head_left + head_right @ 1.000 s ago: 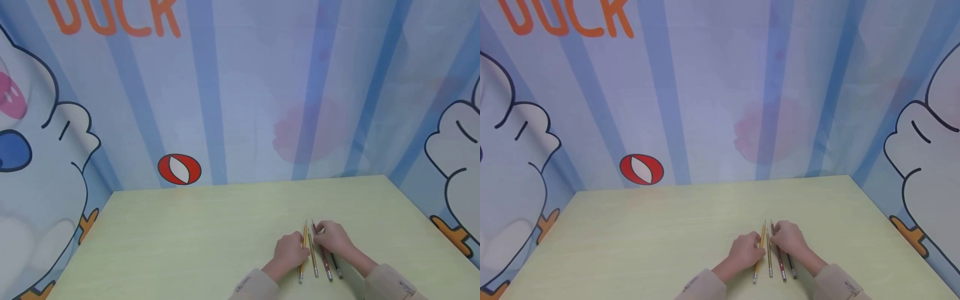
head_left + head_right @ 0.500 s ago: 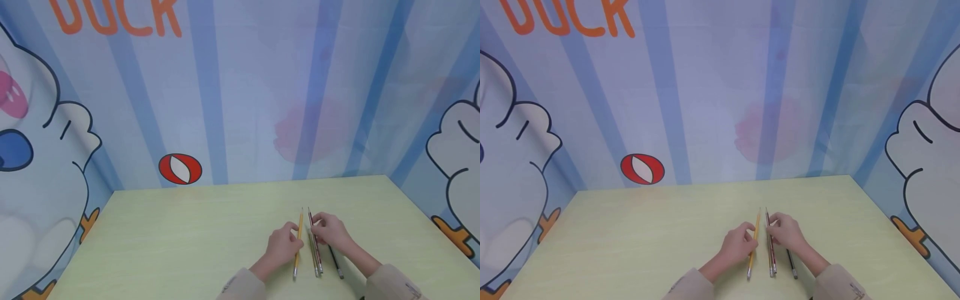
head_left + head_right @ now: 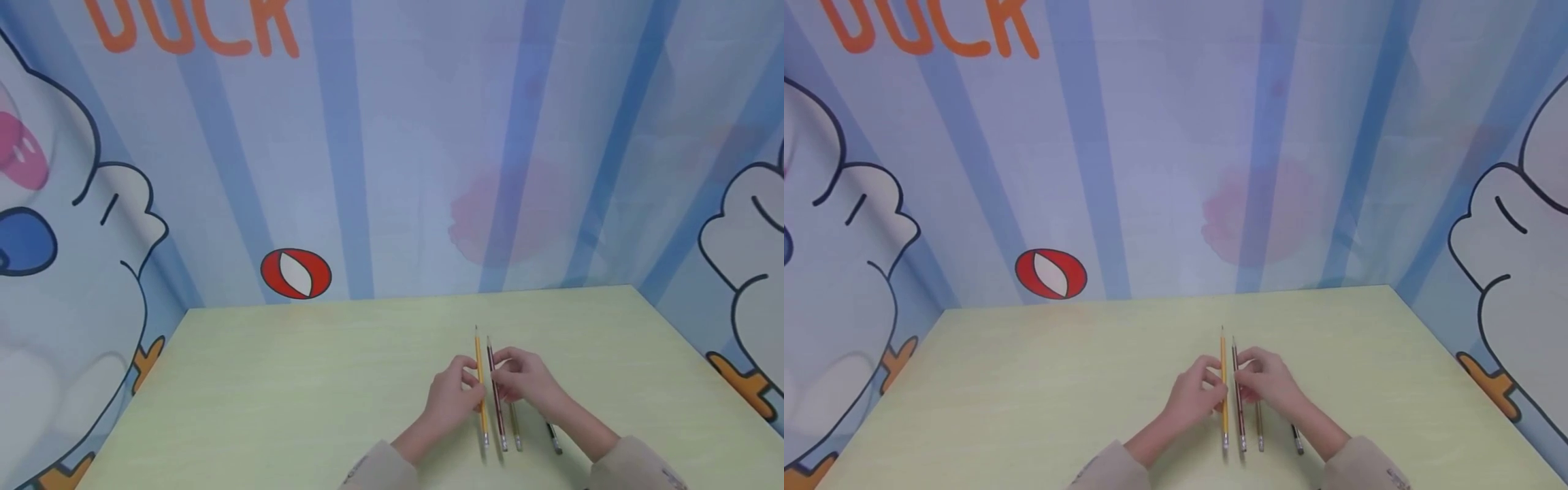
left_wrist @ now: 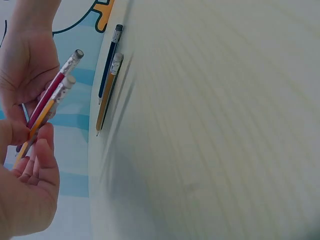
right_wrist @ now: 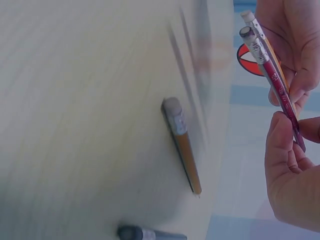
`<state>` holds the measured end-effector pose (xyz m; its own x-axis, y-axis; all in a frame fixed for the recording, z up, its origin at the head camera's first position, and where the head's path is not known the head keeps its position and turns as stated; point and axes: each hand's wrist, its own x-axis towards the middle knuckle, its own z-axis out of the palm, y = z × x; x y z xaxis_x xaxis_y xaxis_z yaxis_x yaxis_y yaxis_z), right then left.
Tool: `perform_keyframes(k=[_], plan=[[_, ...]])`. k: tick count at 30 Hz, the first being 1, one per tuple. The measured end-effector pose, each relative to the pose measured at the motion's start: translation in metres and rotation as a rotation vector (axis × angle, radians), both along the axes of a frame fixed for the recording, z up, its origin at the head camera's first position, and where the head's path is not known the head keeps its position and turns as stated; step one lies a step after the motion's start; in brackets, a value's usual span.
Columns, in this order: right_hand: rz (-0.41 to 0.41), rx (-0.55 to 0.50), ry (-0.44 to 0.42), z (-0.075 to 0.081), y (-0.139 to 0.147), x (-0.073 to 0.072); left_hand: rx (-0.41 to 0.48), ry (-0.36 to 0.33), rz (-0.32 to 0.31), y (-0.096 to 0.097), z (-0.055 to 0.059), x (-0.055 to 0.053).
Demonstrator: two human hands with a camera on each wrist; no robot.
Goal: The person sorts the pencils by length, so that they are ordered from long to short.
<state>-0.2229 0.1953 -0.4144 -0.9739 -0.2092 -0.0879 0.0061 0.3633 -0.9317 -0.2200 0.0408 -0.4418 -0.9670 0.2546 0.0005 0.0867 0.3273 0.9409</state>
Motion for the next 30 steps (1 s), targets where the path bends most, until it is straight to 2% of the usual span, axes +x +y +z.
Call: perform_keyframes(k=[8, 18, 24, 30], plan=[[0.057, -0.045, -0.020, 0.000, -0.009, 0.000, 0.012, -0.021, -0.030, -0.011, 0.003, 0.005], [0.086, -0.075, -0.021, -0.003, -0.020, -0.002, -0.020, -0.014, -0.014, -0.028, 0.003, 0.007], [0.080, -0.079, -0.036, -0.003, -0.028, -0.001, -0.053, 0.024, 0.014, -0.051, 0.004, 0.003], [0.093, -0.079, -0.041, -0.008, -0.035, -0.002, -0.112, 0.068, 0.058, -0.086, 0.009, -0.004]])
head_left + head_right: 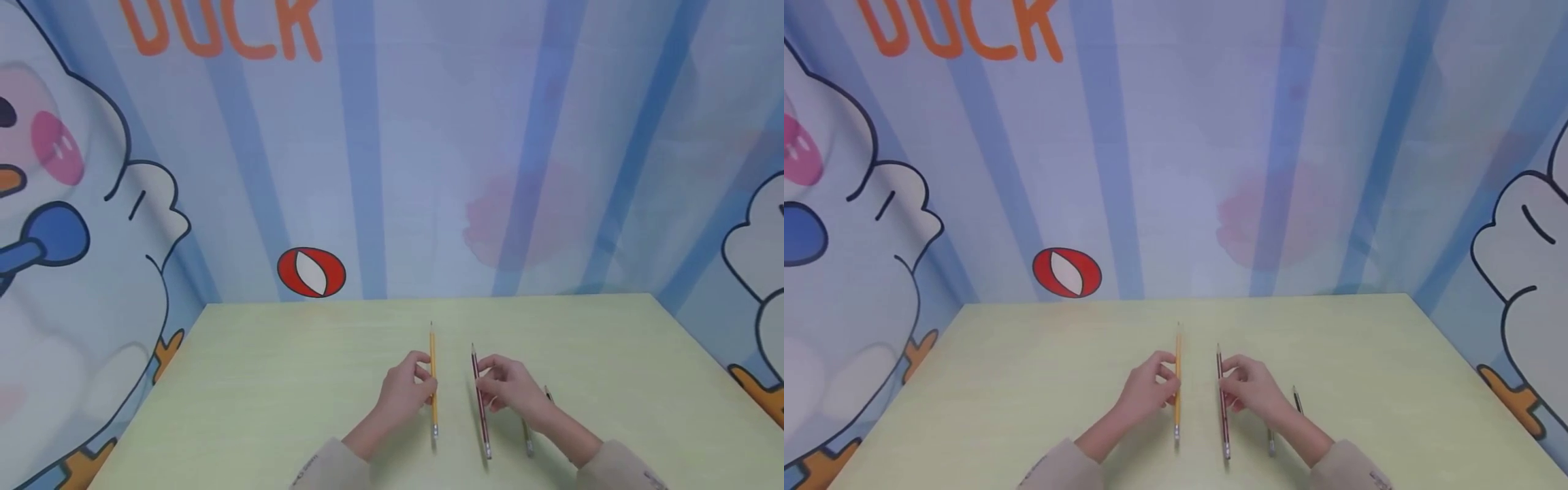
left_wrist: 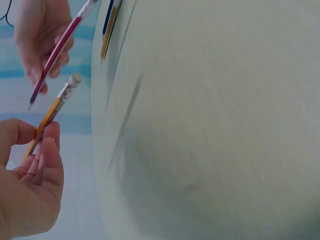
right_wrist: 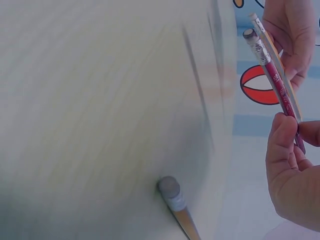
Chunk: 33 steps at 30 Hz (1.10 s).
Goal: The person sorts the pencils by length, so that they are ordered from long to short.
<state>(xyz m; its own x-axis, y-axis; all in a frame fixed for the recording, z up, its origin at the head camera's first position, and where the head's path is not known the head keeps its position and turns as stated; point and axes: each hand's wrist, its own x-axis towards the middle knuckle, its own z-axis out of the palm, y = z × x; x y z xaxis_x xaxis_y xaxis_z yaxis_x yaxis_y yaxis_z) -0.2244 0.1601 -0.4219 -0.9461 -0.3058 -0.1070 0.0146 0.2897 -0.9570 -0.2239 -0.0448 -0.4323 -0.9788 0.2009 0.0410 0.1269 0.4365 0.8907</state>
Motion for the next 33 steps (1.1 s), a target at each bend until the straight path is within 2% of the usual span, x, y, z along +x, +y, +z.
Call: perform_keyframes(k=[10, 14, 18, 27, 33], plan=[[0.000, -0.002, -0.009, -0.006, -0.005, -0.002, -0.137, -0.051, 0.114, -0.059, 0.006, -0.012], [0.003, -0.003, -0.009, -0.007, -0.007, -0.002, -0.199, -0.062, 0.148, -0.080, 0.002, -0.013], [-0.004, -0.003, -0.012, -0.007, -0.009, -0.002, -0.251, -0.046, 0.172, -0.097, -0.006, -0.011], [0.005, 0.002, -0.015, -0.007, -0.013, -0.002, -0.368, -0.026, 0.211, -0.121, -0.021, -0.012], [0.015, 0.007, -0.018, -0.009, -0.015, -0.002, -0.394, -0.017, 0.221, -0.126, -0.022, -0.008]])
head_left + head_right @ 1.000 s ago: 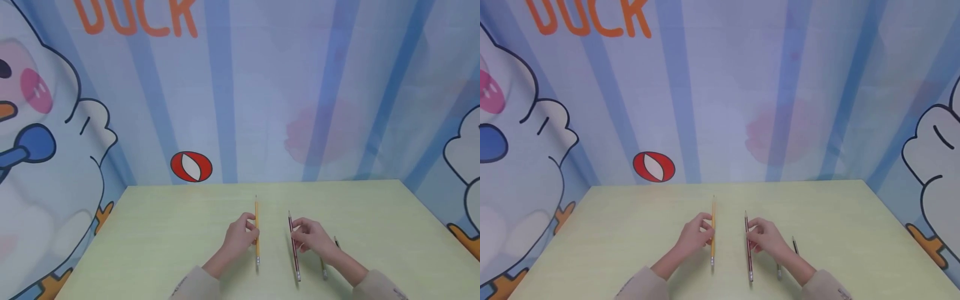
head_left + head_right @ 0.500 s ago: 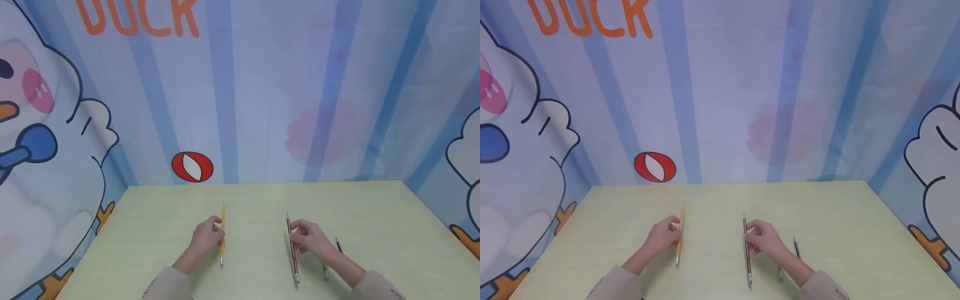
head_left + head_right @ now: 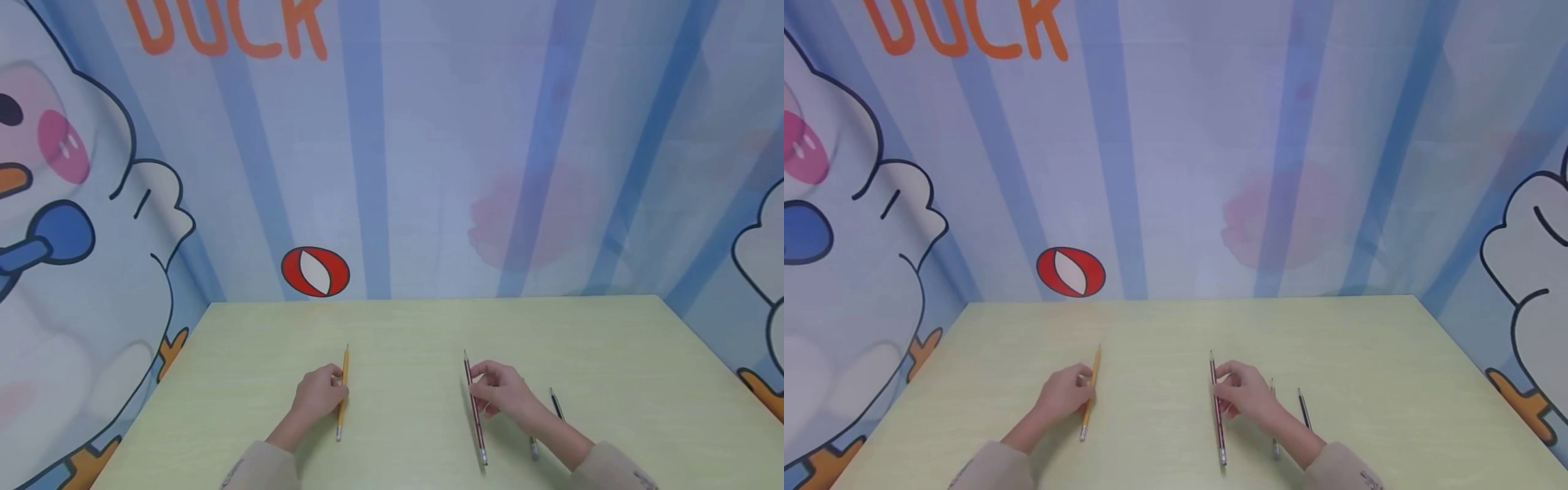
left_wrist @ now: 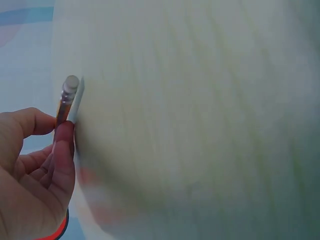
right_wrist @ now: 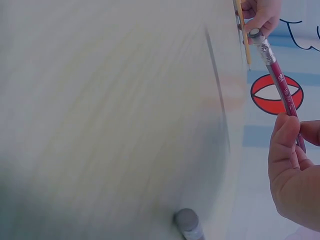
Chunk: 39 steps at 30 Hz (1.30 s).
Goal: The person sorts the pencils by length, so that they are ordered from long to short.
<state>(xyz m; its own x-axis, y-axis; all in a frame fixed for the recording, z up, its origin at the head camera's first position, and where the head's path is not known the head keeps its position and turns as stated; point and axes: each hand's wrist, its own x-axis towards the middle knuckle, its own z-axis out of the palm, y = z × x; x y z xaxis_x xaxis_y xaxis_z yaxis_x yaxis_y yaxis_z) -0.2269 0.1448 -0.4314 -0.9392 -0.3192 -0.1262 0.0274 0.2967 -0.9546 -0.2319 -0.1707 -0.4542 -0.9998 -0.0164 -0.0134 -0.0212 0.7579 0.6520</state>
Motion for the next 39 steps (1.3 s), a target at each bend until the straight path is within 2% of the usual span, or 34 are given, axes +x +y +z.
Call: perform_keyframes(k=[7, 15, 19, 29, 39], plan=[[0.022, -0.012, 0.001, -0.003, -0.002, -0.001, -0.042, -0.010, 0.028, -0.004, 0.000, 0.002], [0.038, -0.018, 0.020, -0.006, -0.011, -0.004, 0.087, -0.036, 0.019, -0.012, -0.005, 0.001], [0.046, -0.007, 0.044, -0.004, -0.018, -0.005, 0.097, -0.049, 0.016, -0.014, -0.006, 0.001], [0.070, -0.027, 0.078, 0.004, -0.050, -0.014, 0.097, -0.054, 0.032, -0.014, -0.011, -0.002], [0.036, -0.056, 0.037, 0.008, -0.086, -0.030, 0.092, -0.041, 0.018, -0.015, -0.013, -0.001]])
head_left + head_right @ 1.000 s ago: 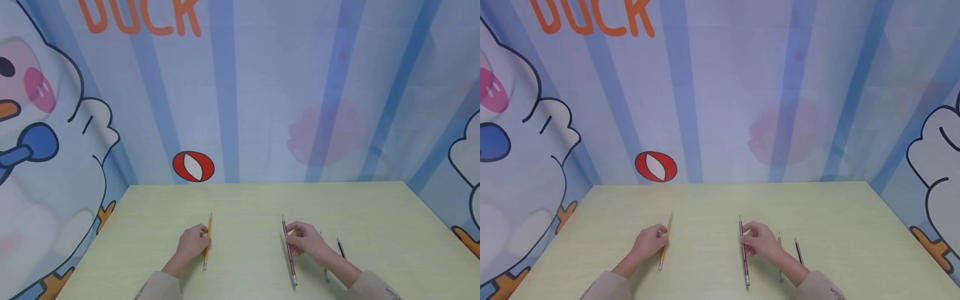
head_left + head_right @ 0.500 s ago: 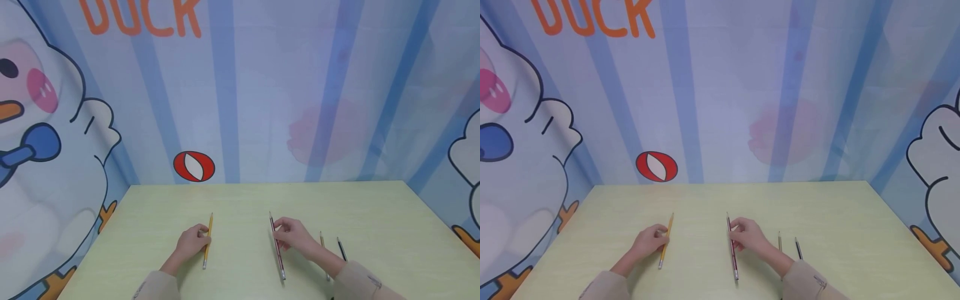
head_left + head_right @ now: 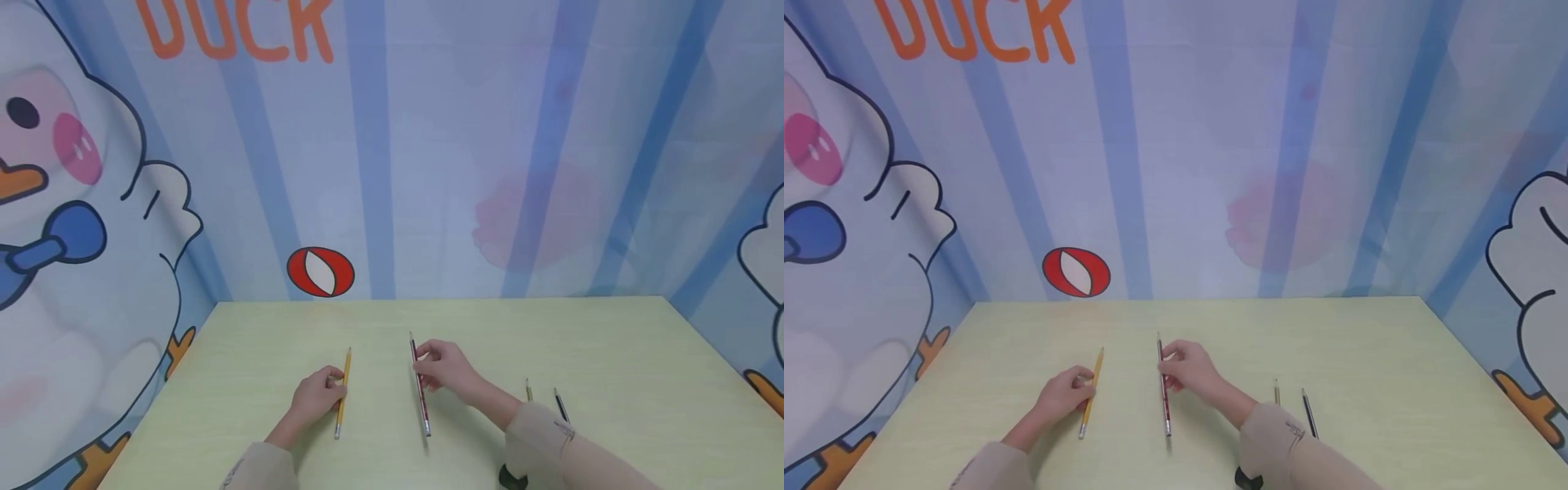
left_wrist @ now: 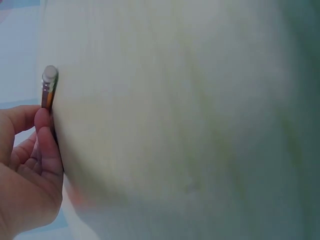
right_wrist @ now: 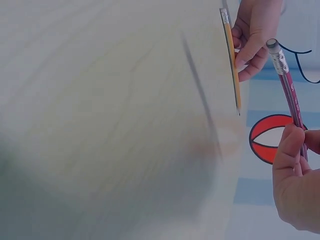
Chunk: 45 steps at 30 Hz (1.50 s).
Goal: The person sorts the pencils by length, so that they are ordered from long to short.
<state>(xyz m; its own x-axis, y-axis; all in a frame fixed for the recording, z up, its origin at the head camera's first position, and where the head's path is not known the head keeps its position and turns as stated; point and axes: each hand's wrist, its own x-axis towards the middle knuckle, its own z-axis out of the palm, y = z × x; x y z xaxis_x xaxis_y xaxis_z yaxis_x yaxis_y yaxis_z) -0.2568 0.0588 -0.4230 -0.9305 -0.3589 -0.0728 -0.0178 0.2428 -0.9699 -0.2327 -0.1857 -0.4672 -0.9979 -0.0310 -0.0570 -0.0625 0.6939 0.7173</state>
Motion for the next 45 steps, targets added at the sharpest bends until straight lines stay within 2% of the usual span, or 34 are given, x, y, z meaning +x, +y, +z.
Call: perform_keyframes(k=[6, 10, 19, 24, 35, 45], plan=[[-0.020, -0.027, -0.013, -0.001, -0.022, -0.007, -0.004, -0.007, 0.012, 0.001, -0.001, 0.000], [-0.034, -0.008, -0.001, -0.004, -0.037, -0.010, 0.001, -0.003, 0.011, 0.001, -0.001, 0.000], [-0.071, 0.129, 0.084, -0.018, -0.067, -0.022, -0.017, 0.003, 0.004, 0.002, 0.001, 0.002], [-0.089, 0.192, 0.089, -0.023, -0.078, -0.024, -0.008, -0.016, 0.010, 0.005, 0.002, 0.001], [-0.077, 0.374, 0.115, -0.031, -0.094, -0.023, -0.041, -0.009, 0.006, 0.002, 0.001, 0.001], [-0.073, 0.467, 0.175, -0.033, -0.100, -0.023, -0.048, -0.004, 0.020, 0.002, 0.004, 0.001]])
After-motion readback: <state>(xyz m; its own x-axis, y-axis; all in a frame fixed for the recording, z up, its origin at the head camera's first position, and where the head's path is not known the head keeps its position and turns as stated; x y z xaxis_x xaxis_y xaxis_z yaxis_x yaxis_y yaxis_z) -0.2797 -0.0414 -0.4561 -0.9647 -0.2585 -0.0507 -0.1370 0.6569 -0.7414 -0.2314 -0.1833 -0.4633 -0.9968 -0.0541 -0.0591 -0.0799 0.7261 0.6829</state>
